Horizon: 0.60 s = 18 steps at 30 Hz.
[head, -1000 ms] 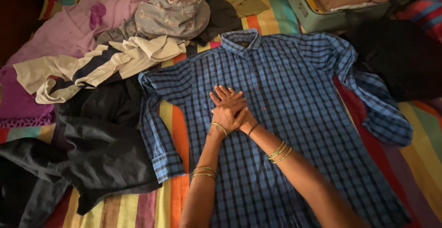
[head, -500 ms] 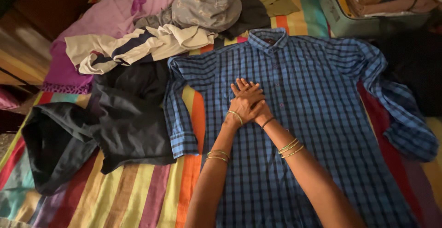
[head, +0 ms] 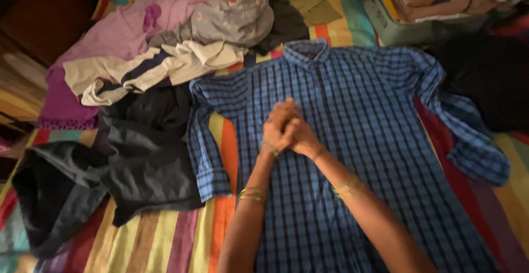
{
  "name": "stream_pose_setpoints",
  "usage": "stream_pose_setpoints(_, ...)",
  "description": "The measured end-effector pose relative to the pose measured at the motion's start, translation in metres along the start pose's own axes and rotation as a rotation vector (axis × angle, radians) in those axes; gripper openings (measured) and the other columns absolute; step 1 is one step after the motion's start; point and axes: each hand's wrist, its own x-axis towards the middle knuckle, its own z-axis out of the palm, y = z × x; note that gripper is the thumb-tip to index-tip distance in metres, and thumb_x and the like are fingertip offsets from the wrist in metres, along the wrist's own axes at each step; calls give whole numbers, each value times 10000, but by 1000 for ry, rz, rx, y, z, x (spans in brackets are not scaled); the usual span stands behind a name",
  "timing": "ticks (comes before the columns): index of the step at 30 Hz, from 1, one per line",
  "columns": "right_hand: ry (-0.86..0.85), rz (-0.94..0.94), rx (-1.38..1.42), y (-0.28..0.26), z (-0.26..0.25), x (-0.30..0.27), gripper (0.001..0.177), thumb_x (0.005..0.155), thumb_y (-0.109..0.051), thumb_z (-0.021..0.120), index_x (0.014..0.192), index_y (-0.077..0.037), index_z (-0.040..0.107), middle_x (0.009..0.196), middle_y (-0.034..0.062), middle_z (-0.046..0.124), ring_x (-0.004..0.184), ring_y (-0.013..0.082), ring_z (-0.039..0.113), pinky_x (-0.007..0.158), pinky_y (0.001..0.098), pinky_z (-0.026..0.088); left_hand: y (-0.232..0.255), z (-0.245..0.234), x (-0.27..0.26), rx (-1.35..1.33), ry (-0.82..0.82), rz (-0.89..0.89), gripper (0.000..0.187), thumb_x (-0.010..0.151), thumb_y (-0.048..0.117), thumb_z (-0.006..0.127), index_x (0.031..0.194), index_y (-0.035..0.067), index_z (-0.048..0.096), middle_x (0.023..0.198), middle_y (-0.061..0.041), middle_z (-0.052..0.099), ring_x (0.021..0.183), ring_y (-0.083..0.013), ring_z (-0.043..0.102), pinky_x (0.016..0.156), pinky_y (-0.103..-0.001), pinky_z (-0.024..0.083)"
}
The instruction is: The person smooths out a blue checkered shirt on a colorful striped surface and then proceeds to fold the sleeves and sides by hand.
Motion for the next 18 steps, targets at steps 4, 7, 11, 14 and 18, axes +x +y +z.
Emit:
stream_pose_setpoints(4,16,193,333,-43,-80,-3,327,1040,-310,650,1116,-14,766,1118,183,769,1034,331,752,965,415,609,-1,-18,11,-358,380,-233,390,1016,230,563,1343,28,632,1387,-164,673,1338,-259,608,1158,-386,447)
stream_pose_setpoints(7,109,-153,1830,-54,-139,-16,631,1061,-456,605,1346,106,624,1352,279,686,1240,357,655,1084,458,522,32,1,12,-510,232,-351,447,1013,223,584,1379,-20,665,1354,-197,690,1263,-301,635,1065,-404,493)
stream_pose_setpoints(11,429,-385,2393,-47,-156,-24,588,1129,-378,540,1573,-2,451,1596,220,492,1538,345,431,1230,462,416,126,51,3,-749,1,-154,599,1100,251,506,1609,-20,345,1617,-210,467,1493,-309,468,1254,-406,362)
stream_pose_setpoints(14,453,-458,2554,-36,-158,-33,600,1119,-379,534,1592,-23,443,1668,200,404,1578,294,347,1268,446,378,173,49,-5,-532,-117,-235,691,1074,217,487,1651,-2,176,1589,-267,456,1480,-343,474,1203,-425,396)
stream_pose_setpoints(18,420,-506,2620,-37,-152,-33,608,1123,-380,539,1612,-35,434,1676,184,392,1579,275,342,1288,452,348,187,38,5,-471,-121,-262,721,1039,188,509,1646,3,167,1556,-296,489,1400,-363,562,1153,-414,466)
